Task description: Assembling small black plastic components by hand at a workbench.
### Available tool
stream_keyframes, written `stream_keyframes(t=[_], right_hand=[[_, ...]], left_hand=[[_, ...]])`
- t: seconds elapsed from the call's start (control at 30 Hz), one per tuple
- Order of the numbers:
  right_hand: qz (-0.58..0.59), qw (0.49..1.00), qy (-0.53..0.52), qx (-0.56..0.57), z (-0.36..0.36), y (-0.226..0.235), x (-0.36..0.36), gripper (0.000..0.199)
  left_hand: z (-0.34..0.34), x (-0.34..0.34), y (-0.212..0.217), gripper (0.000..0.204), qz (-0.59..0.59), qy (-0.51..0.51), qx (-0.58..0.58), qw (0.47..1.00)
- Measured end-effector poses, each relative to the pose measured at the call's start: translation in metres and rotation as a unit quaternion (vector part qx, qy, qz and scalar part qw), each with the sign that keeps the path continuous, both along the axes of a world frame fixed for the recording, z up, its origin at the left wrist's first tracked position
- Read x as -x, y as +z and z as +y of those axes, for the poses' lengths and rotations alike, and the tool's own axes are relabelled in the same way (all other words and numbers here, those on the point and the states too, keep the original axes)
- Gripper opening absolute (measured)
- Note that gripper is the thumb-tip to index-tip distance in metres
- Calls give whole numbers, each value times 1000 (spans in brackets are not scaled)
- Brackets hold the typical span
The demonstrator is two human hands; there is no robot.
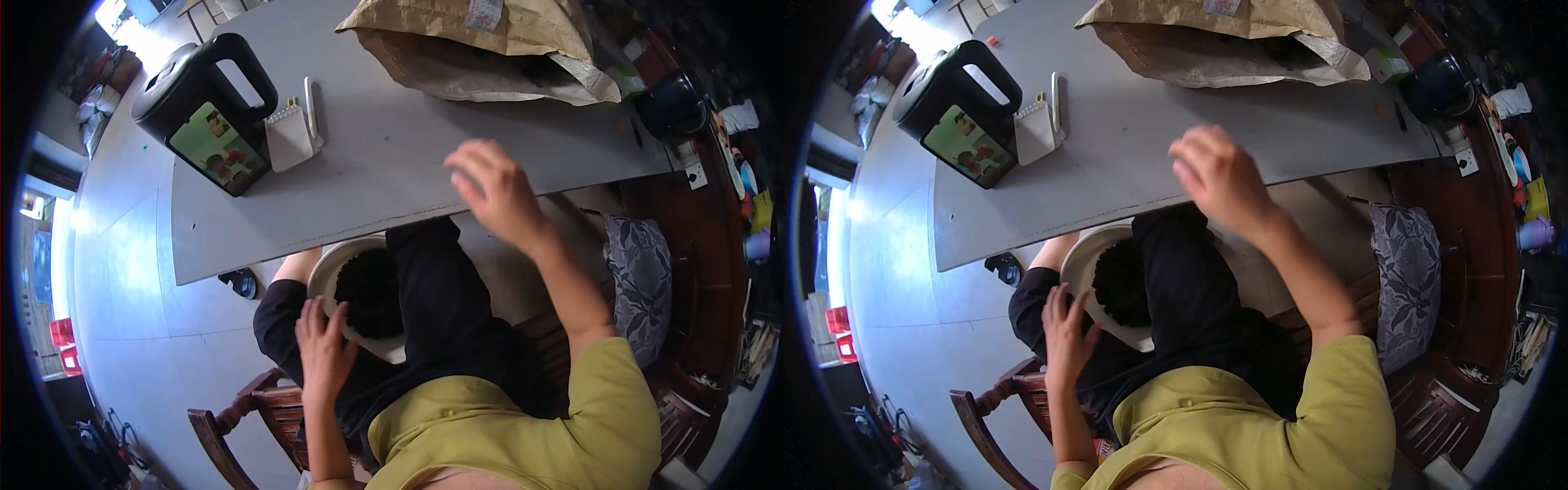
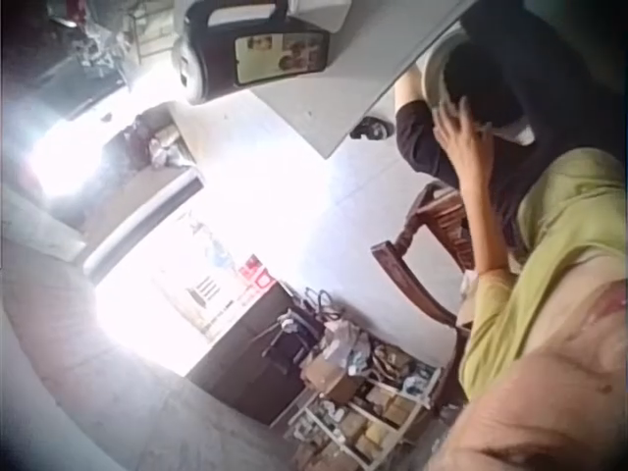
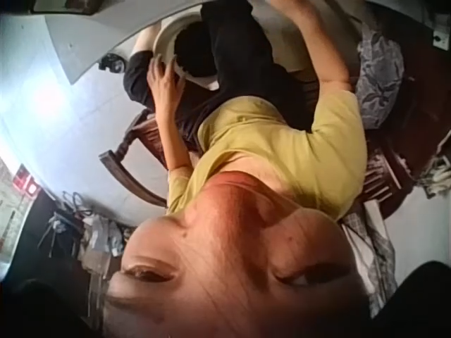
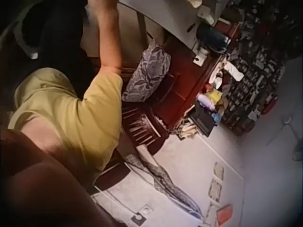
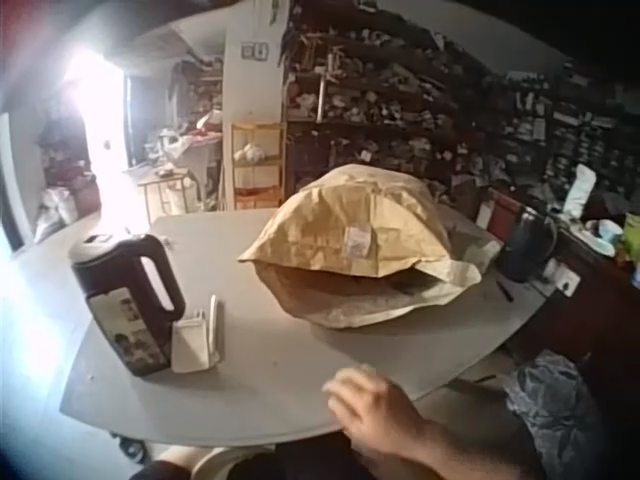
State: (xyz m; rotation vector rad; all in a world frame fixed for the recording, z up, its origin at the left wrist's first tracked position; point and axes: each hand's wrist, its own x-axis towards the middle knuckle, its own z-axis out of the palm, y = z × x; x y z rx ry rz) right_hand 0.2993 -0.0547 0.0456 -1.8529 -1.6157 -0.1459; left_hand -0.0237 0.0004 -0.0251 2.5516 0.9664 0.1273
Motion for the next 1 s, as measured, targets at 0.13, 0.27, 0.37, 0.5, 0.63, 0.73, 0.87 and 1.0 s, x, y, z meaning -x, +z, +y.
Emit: stream_keyframes(t=[0.13,0.27,0.37,0.5,0.63,0.73,0.87,1.0], right_hand=[[-144,987,-76,-16,41,-3,-61,21],[-152,975,-136,83,84,-18,-110,24],[-122,945,-190,236,91,-19,-131,45],[-100,955,-175,219,96,-51,-151,50],[-106,946,-166,257,95,-80,-140,51],[-131,947,-211,205,93,-94,-134,49],[-153,947,-222,173,93,-105,-139,49],[-167,938,-238,186,92,-104,-136,49]], left_hand=[[39,38,-27,56,65,119,-93,986],[66,85,-74,49,15,211,-123,970],[61,74,-91,43,-7,242,-144,959],[57,67,-88,41,-6,267,-154,951],[57,72,-87,41,-7,281,-154,947],[56,71,-85,41,-11,286,-153,946],[55,70,-89,40,-24,290,-159,943],[53,70,-90,39,-33,298,-151,942]])
